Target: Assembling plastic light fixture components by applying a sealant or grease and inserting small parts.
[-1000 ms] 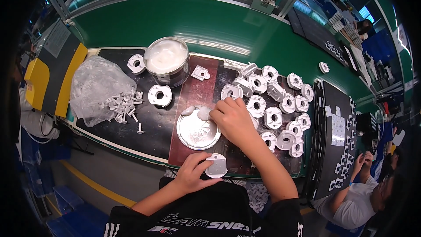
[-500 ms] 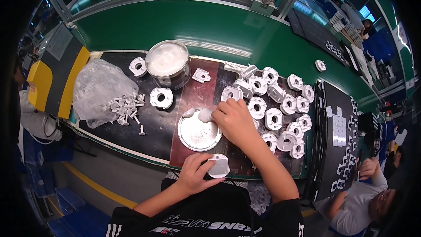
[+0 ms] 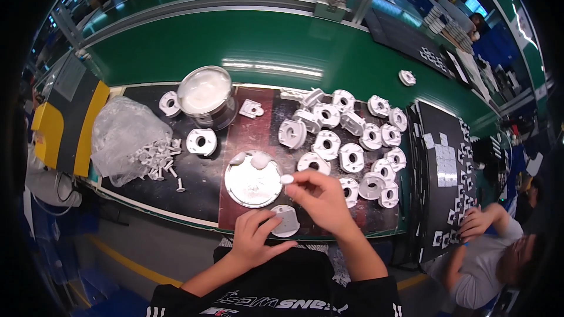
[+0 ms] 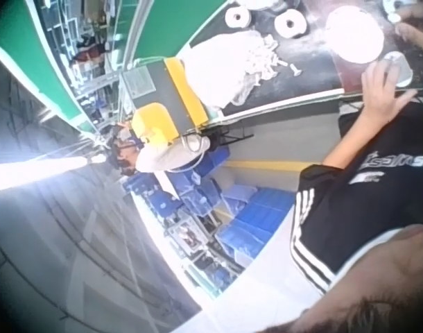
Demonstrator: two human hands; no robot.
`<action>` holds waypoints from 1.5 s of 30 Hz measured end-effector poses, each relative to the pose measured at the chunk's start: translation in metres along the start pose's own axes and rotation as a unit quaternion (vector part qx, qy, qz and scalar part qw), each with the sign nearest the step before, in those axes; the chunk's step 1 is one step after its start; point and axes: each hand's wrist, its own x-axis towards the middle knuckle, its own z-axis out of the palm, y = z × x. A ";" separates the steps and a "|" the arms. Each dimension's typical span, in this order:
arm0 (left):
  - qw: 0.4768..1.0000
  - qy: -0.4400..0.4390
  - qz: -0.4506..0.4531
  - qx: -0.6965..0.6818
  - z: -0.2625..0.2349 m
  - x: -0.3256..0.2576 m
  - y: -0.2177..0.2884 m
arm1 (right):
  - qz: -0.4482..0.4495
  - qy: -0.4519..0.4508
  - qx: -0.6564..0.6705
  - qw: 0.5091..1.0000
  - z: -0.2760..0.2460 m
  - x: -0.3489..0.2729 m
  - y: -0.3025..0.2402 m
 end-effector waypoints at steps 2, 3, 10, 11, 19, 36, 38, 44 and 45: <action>0.996 0.014 -0.019 -0.080 -0.012 0.006 0.011 | 0.024 -0.018 0.103 0.994 -0.001 -0.019 0.009; 0.990 -0.006 -0.046 -0.132 -0.017 0.011 0.015 | 0.030 -0.013 0.156 0.987 0.001 -0.027 0.012; 0.922 -0.084 -0.181 -0.331 -0.019 0.033 0.028 | -0.094 -0.043 0.165 0.981 0.006 -0.057 0.020; 0.906 -0.090 -0.213 -0.354 -0.018 0.029 0.028 | -0.091 -0.036 0.163 0.982 0.009 -0.059 0.019; 0.918 -0.058 -0.158 -0.359 -0.014 0.027 0.028 | 0.002 -0.070 0.228 0.971 -0.011 -0.073 0.018; 0.989 0.043 -0.055 -0.128 -0.027 0.022 -0.002 | 0.045 -0.156 0.113 0.980 -0.011 -0.017 -0.021; 0.994 0.056 -0.035 -0.093 -0.021 0.009 -0.017 | 0.007 -0.079 0.007 0.997 -0.009 -0.009 -0.019; 0.991 0.124 -0.044 0.008 -0.015 -0.009 -0.048 | -0.087 -0.027 -0.376 0.922 0.008 0.004 0.005; 0.989 0.134 -0.054 0.017 -0.019 -0.008 -0.052 | -0.121 -0.028 -0.436 0.891 0.010 0.005 0.007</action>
